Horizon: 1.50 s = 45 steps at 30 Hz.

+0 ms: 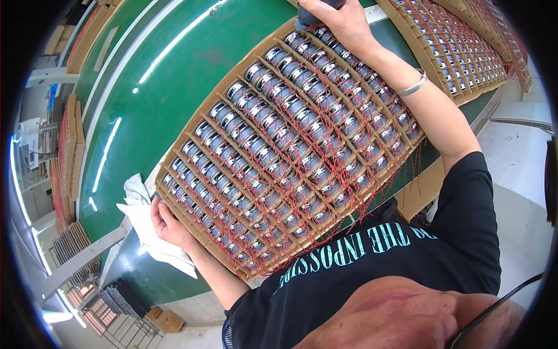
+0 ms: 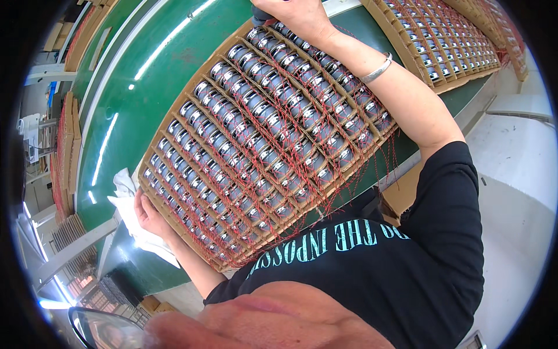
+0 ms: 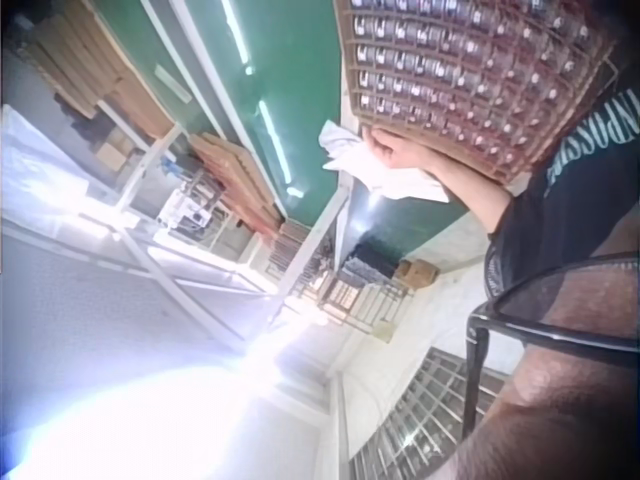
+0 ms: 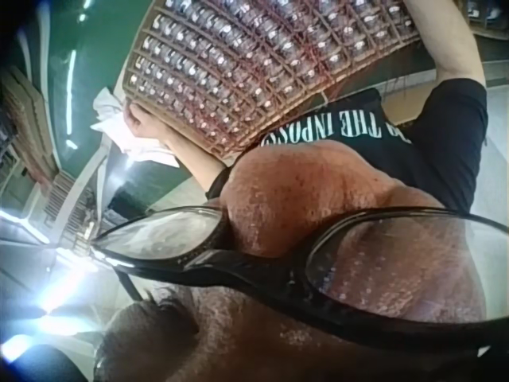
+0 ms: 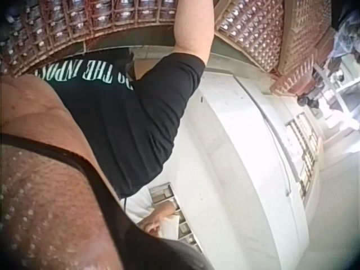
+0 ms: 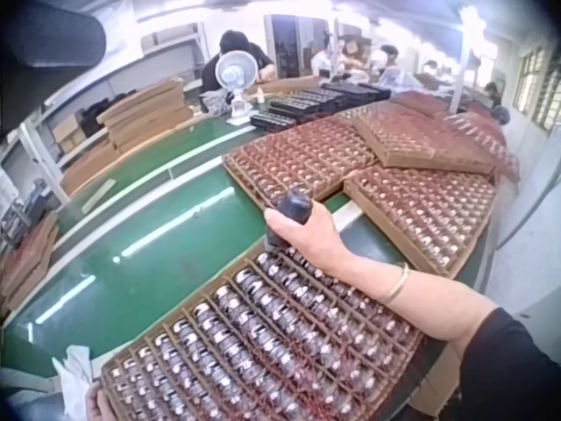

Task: Applying liquid from a squeeze bottle to small electronic components in a production tray.

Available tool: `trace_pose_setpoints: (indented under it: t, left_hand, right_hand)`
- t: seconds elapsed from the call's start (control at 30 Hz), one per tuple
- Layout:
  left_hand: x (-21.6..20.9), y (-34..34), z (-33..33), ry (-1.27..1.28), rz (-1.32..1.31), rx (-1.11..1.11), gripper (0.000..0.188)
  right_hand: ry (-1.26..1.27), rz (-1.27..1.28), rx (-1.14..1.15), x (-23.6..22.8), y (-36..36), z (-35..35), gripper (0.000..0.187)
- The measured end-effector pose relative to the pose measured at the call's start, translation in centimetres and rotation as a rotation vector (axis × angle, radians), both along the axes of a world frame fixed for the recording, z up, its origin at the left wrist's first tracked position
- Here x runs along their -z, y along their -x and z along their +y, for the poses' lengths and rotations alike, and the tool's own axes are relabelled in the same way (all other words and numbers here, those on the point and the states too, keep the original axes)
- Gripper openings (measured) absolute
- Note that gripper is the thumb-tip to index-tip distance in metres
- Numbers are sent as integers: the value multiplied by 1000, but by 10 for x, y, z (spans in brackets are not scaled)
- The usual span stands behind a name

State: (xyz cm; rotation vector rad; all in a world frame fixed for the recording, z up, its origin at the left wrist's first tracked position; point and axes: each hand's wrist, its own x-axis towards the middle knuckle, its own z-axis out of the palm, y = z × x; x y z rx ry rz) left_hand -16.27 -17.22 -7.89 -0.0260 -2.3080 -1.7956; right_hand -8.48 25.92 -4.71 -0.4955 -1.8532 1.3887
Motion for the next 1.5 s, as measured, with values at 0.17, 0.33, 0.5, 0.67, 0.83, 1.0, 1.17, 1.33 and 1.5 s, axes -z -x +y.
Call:
trace_pose_setpoints:
  t: [0.17, 0.33, 0.5, 0.67, 0.83, 1.0, 1.17, 1.33, 1.5]
  left_hand:
    - [1, 1, 1, -12, -8, 2, 21]
    - [1, 1, 1, -2, -16, 3, 21]
    - [2, 2, -2, -28, -15, 7, 21]
    - [3, 2, -3, -31, -19, 13, 21]
    - [1, 0, -1, -17, -20, 8, 21]
    - [2, 1, -1, -28, -19, 8, 21]
    - [-1, -1, 2, -31, -24, -11, 20]
    - [1, 1, 1, -30, -11, 17, 20]
    - [1, 1, 0, -31, -22, 3, 20]
  right_hand:
    - [-42, -53, 8, 1, 1, 2, 27]
    - [-23, -33, -7, -1, 0, 1, 28]
    - [-15, -50, -21, -1, 0, 0, 27]
    - [23, -17, -33, 0, 1, -1, 26]
    - [-2, -33, -12, 0, 0, 0, 25]
    - [8, 89, 6, -3, -3, 3, 26]
    - [126, -8, 21, -20, -29, -7, 24]
    - [15, -74, 76, -4, -34, -21, 23]
    - [83, -28, 21, -8, -33, -25, 26]
